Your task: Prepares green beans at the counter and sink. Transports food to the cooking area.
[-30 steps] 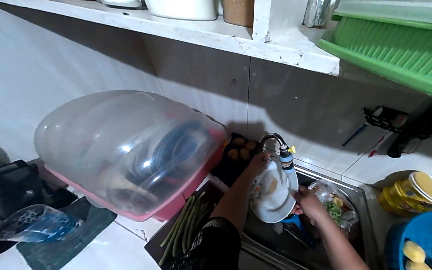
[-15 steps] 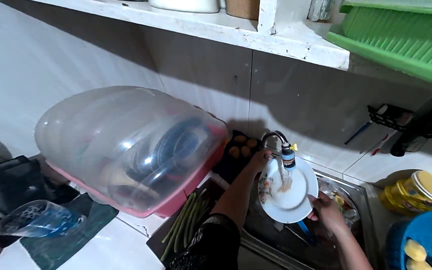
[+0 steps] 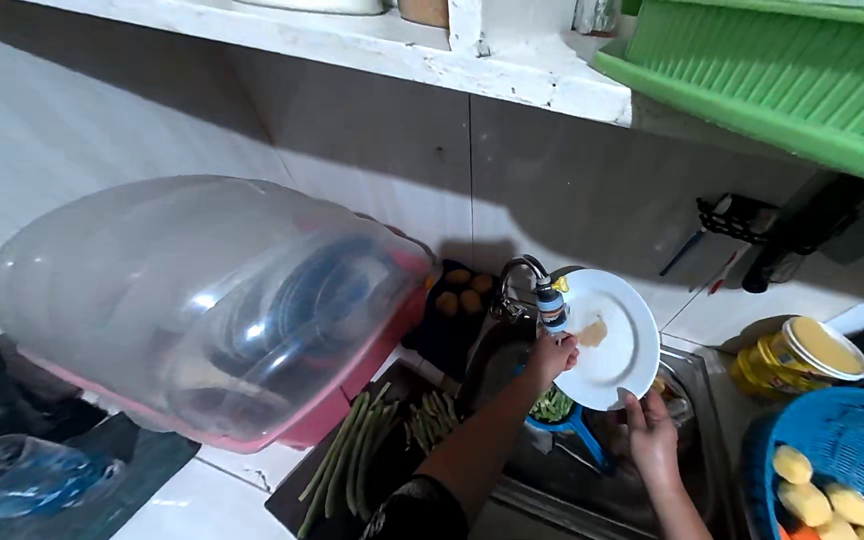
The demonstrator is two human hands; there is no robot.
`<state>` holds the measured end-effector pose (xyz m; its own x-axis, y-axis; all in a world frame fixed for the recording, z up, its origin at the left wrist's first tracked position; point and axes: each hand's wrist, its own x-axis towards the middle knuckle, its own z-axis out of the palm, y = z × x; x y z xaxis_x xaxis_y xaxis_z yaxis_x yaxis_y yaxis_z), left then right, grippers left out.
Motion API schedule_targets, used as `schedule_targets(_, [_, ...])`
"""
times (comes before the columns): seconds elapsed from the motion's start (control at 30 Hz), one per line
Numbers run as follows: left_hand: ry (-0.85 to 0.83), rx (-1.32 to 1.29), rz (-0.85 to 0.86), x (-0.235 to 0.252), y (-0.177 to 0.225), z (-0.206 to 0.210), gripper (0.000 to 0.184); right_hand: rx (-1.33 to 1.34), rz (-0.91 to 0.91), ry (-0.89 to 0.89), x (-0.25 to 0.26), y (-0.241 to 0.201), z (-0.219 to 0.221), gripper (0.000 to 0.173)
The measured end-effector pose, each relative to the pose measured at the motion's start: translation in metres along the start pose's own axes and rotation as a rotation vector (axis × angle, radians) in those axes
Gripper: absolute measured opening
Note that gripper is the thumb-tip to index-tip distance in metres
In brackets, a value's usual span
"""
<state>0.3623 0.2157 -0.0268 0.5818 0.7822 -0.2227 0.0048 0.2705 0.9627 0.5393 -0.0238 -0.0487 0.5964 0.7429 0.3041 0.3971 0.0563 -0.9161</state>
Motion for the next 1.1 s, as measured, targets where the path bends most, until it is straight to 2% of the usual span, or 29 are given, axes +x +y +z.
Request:
schedule_targets(0.1, [-0.038, -0.186, -0.008, 0.006, 0.004, 0.004, 0.045, -0.031, -0.059, 0.021, -0.001, 0.010, 0.005, 0.039])
schedule_targets(0.2, [-0.007, -0.162, -0.033, 0.012, 0.012, 0.007, 0.050, -0.049, -0.101, 0.058, -0.002, 0.024, 0.010, 0.039])
schedule_targets(0.3, [0.007, 0.024, -0.009, 0.010, 0.020, 0.001, 0.045, -0.021, -0.046, 0.038, -0.007, 0.015, 0.011, 0.039])
schedule_targets(0.47, [-0.122, 0.588, -0.063, -0.014, 0.055, -0.031, 0.039, 0.188, 0.282, -0.077, -0.028, -0.018, 0.006, 0.035])
schedule_targets(0.57, [-0.134, 0.914, -0.143, -0.031, 0.080, -0.041, 0.047, 0.379, 0.448, -0.115, -0.041, -0.003, 0.002, 0.037])
schedule_targets(0.63, [-0.144, 1.039, -0.178, -0.047, 0.098, -0.047, 0.050, 0.486, 0.536, -0.144, -0.049, 0.006, 0.003, 0.038])
schedule_targets(0.73, [-0.185, 1.038, -0.274, -0.061, 0.121, -0.056, 0.041, 0.534, 0.666, -0.175, -0.060, 0.004, 0.009, 0.039])
schedule_targets(0.8, [-0.180, 0.969, -0.310, -0.060, 0.122, -0.066, 0.035, 0.564, 0.710, -0.208, -0.066, 0.014, 0.016, 0.038])
schedule_targets(0.93, [-0.140, 0.917, -0.318, -0.065, 0.126, -0.080, 0.037, 0.601, 0.689, -0.276, -0.075, 0.041, 0.032, 0.039])
schedule_targets(1.1, [-0.147, 1.122, -0.394, -0.097, 0.152, -0.078, 0.042, 0.629, 0.676, -0.199, -0.069, 0.041, 0.039, 0.038])
